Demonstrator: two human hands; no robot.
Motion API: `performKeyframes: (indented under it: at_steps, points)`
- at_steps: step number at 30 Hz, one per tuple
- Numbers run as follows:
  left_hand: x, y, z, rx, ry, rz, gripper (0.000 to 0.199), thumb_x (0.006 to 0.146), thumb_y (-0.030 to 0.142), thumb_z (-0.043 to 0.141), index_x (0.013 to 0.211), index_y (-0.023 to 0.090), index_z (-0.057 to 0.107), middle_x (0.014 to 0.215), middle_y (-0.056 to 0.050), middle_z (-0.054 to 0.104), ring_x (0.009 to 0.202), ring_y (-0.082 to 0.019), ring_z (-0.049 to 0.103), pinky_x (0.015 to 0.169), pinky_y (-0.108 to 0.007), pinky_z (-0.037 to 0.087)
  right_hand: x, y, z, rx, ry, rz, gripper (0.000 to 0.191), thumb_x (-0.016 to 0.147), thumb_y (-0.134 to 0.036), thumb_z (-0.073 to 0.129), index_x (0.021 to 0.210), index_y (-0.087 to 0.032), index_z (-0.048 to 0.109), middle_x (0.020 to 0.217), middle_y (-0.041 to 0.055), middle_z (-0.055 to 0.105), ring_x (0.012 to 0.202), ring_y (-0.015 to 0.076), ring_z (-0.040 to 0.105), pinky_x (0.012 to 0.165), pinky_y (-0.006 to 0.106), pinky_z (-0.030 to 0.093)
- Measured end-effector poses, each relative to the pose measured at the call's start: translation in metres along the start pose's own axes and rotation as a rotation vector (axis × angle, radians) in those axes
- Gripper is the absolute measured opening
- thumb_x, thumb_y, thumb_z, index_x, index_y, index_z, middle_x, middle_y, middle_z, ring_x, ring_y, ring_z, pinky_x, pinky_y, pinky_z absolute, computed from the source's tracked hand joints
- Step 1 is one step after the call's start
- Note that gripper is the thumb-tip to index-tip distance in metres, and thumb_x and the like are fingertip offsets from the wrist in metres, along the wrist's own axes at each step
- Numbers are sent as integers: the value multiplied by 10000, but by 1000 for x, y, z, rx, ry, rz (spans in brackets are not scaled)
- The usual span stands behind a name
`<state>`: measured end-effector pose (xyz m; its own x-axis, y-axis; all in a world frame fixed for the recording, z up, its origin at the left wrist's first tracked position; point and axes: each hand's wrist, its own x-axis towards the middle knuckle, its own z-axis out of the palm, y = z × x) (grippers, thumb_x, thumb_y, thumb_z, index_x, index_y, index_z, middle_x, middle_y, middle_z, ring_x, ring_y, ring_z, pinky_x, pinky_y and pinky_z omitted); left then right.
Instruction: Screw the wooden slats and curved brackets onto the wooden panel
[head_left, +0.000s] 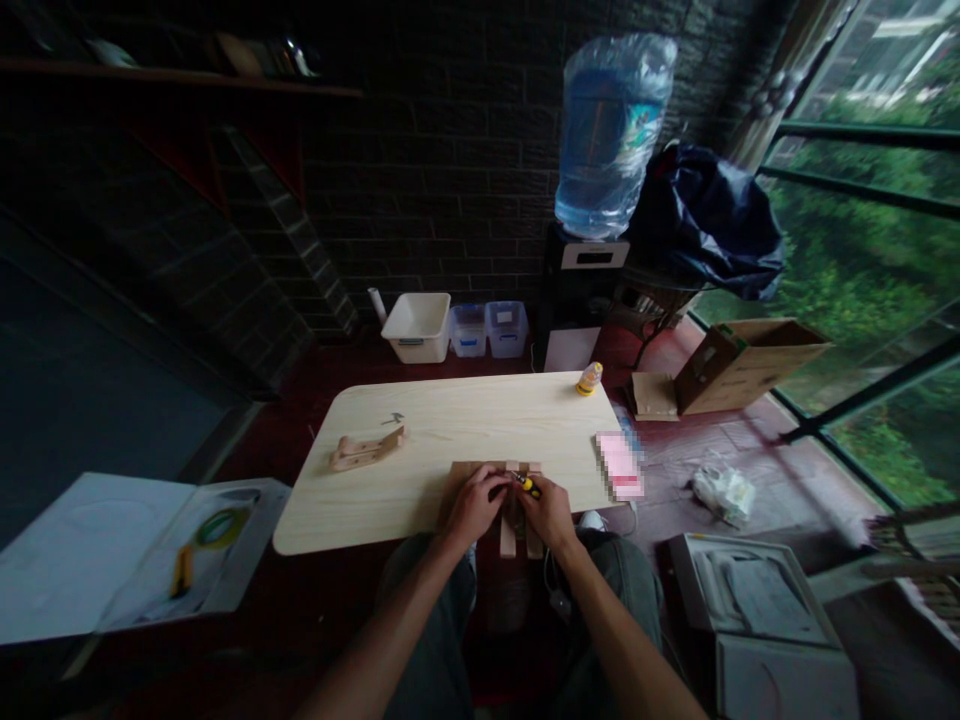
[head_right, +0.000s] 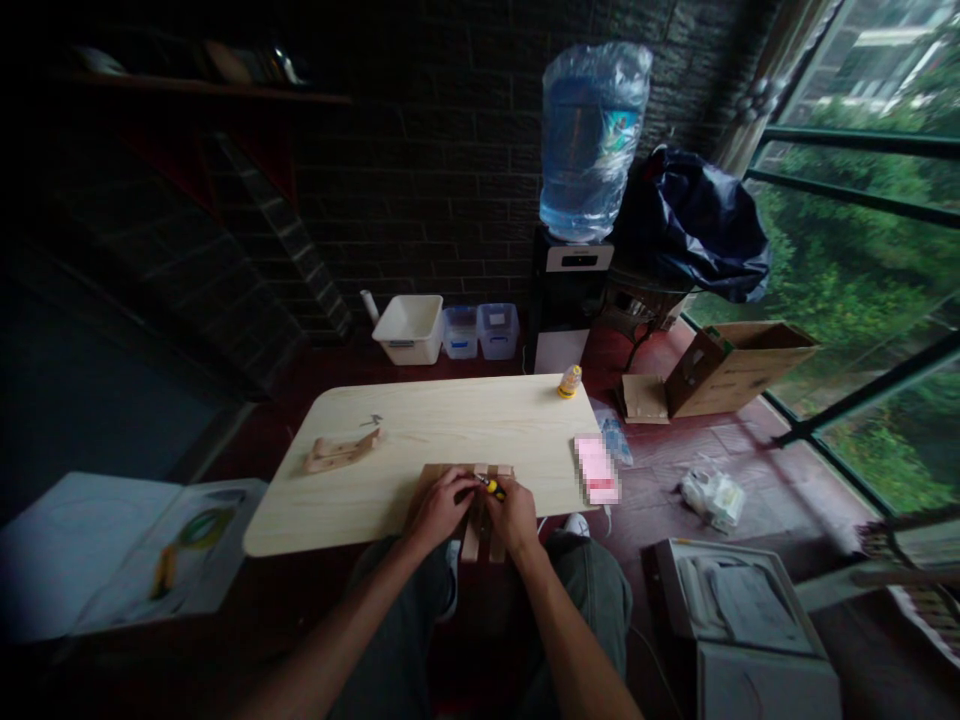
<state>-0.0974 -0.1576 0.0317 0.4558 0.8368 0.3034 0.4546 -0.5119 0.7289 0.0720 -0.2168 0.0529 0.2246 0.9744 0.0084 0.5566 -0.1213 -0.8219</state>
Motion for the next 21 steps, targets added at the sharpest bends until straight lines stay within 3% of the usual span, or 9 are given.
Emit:
performKeyframes:
  at_steps: [11,21]
  points:
    - [1,-2,-2,-32,10,-19,304,850,45,616,1038,234,763,1091,-54,689,1027,-184,681,960,-351,568,11,-16,2,-19,13,42,257,882,-422,682,971,-212,801,895,79,804,804,217,742,659,239,483]
    - [-2,0,-6,-57,12,-39,210,891,144,640,1016,237,781,1087,-62,695,1009,-188,690,943,-363,578,10,-12,5,-3,-6,75,284,886,-425,658,974,-196,801,878,89,804,797,230,747,672,254,496]
